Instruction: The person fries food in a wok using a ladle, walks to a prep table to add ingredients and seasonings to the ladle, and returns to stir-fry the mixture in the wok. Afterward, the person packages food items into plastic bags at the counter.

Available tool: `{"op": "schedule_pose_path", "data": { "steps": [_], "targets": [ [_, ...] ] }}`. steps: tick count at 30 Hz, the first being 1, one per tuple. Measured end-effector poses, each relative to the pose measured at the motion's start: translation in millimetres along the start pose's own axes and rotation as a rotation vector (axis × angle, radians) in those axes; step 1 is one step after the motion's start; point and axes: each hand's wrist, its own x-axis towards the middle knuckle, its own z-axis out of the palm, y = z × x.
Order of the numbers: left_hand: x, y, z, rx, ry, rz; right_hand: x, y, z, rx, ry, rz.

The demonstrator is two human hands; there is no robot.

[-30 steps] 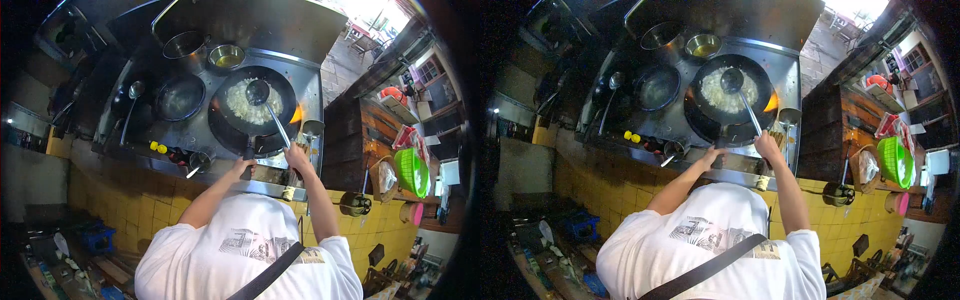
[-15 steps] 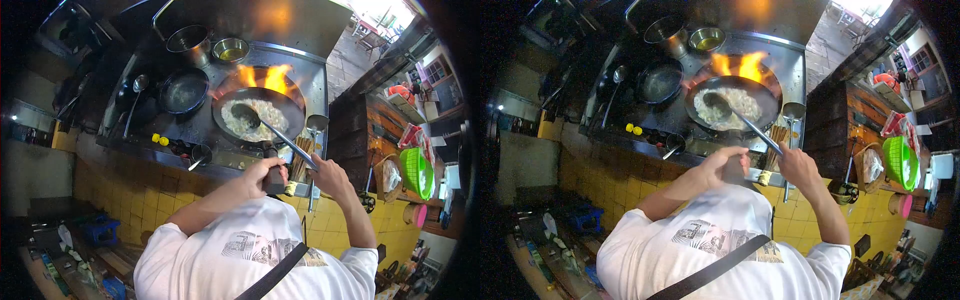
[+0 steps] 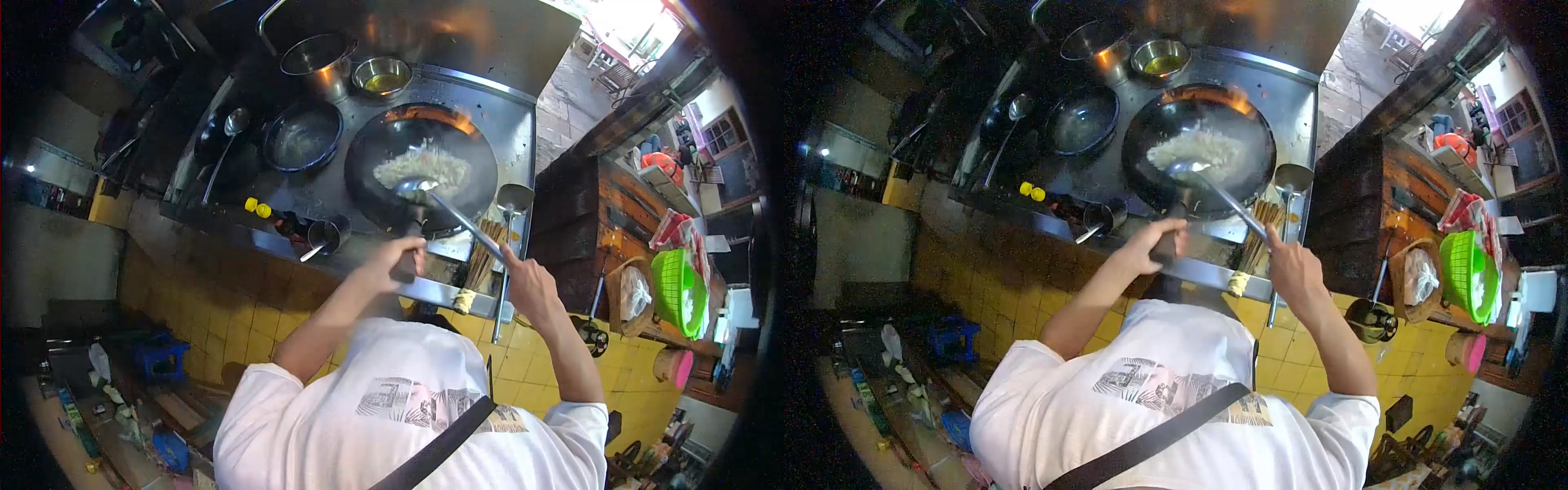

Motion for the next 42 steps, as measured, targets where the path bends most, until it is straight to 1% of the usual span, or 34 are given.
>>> {"op": "schedule_pose_path", "data": {
  "steps": [1, 2, 4, 5, 6, 8, 9, 10, 11, 12, 13, 14, 16, 17, 18, 21, 24, 25, 26, 27, 28, 29, 30, 32, 33, 34, 35, 36, 38, 39, 40, 41, 42],
  "targets": [
    [36.4, -26.7, -48.1, 0.185, 0.108, 0.174, 7.4, -0.1, 9.4, -0.033, 0.032, 0.034],
    [32.4, -36.7, -48.4, 0.237, 0.087, 0.223, 11.0, 1.1, 19.8, -0.059, 0.086, 0.052],
    [-21.9, -40.3, 10.2, -0.17, -0.036, -0.123, 24.6, 6.8, 25.5, -0.112, 0.223, 0.108],
    [-43.1, -39.9, 27.6, -0.321, -0.034, -0.277, 20.0, 5.3, 12.7, -0.069, 0.169, 0.146],
    [-59.9, -36.4, 39.6, -0.095, 0.034, -0.249, 7.7, 2.0, 1.7, -0.025, 0.193, 0.145],
    [-39.4, -31.3, 19.3, -0.046, 0.044, -0.195, -9.0, -0.4, -20.2, 0.048, 0.259, 0.129],
    [-21.2, -34.3, 0.2, 0.017, 0.017, -0.062, -13.2, -1.0, -19.7, 0.079, 0.319, 0.146],
    [5.5, -32.3, -20.8, 0.089, -0.013, 0.079, -13.2, -4.1, -18.8, 0.156, 0.329, 0.141],
    [30.4, -34.4, -39.6, 0.164, 0.077, 0.112, -11.4, -8.2, -19.3, 0.234, 0.345, 0.135],
    [50.4, -33.1, -57.1, 0.168, 0.062, 0.122, -10.8, -12.7, -19.3, 0.311, 0.358, 0.13],
    [68.7, -29.0, -72.3, 0.174, 0.044, 0.131, 0.6, -15.3, -7.5, 0.363, 0.344, 0.145],
    [82.9, -23.9, -82.3, 0.183, 0.019, 0.142, 13.8, -21.1, 3.6, 0.409, 0.347, 0.109],
    [97.7, -23.7, -94.3, 0.205, 0.091, 0.181, 52.4, -30.6, 49.5, 0.517, 0.317, 0.12],
    [100.8, -22.2, -97.1, 0.218, 0.125, 0.197, 81.8, -26.6, 90.6, 0.595, 0.239, 0.136],
    [100.3, -18.6, -98.9, 0.237, 0.108, 0.183, 104.2, -22.4, 122.8, 0.676, 0.16, 0.154],
    [99.0, -13.0, -103.3, 0.27, 0.063, 0.155, 135.3, -33.7, 127.0, 0.468, 0.354, 0.192],
    [103.7, -9.3, -105.7, 0.283, 0.044, 0.141, 112.7, -60.9, 77.4, 0.473, 0.45, 0.197],
    [105.4, -8.8, -106.6, 0.285, 0.051, 0.12, 109.4, -67.2, 82.1, 0.524, 0.373, 0.308],
    [106.3, -9.1, -107.9, 0.284, 0.061, 0.101, 106.3, -69.4, 99.7, 0.537, 0.382, 0.358],
    [110.1, -8.8, -109.8, 0.301, 0.051, 0.107, 105.2, -64.9, 130.2, 0.498, 0.37, 0.357],
    [115.5, -8.5, -111.3, 0.312, 0.043, 0.121, 101.2, -69.4, 125.8, 0.456, 0.357, 0.346],
    [118.4, -9.7, -115.9, 0.324, 0.043, 0.133, 95.9, -63.3, 116.3, 0.544, 0.132, 0.401],
    [117.3, -12.4, -115.9, 0.298, 0.111, 0.121, 84.6, -73.0, 78.5, 0.603, -0.1, 0.46],
    [102.6, -17.2, -91.2, 0.246, 0.245, 0.092, 58.8, -64.2, 42.8, 0.445, -0.233, 0.445],
    [59.1, -5.6, -49.7, 0.281, 0.365, 0.129, 37.4, -74.4, 22.4, 0.305, -0.148, 0.407],
    [35.1, -10.8, -31.5, 0.061, 0.228, 0.138, 19.7, -84.2, 2.9, 0.165, -0.057, 0.365],
    [0.0, -0.1, -13.3, -0.005, 0.099, 0.049, 8.8, -89.0, -6.9, 0.094, -0.046, 0.356],
    [-27.7, 9.6, 0.5, -0.071, -0.032, -0.04, 0.8, -100.7, -23.2, 0.026, -0.089, 0.397],
    [-45.4, 21.5, 6.3, -0.062, -0.102, -0.199, -16.7, -104.3, -37.5, 0.007, -0.113, 0.308],
    [-50.8, 25.0, 4.5, -0.056, -0.134, -0.283, -23.9, -102.6, -35.0, 0.038, -0.07, 0.272],
    [-45.5, 32.4, 2.0, 0.053, -0.085, -0.21, -32.7, -98.8, -31.5, 0.066, -0.033, 0.234],
    [-30.1, 32.2, -16.1, 0.095, -0.043, -0.146, -39.5, -95.6, -29.8, 0.09, 0.009, 0.194],
    [-2.7, 29.4, -43.4, 0.138, -0.004, -0.076, -43.6, -95.0, -29.3, 0.051, -0.022, 0.201]
  ]
}}
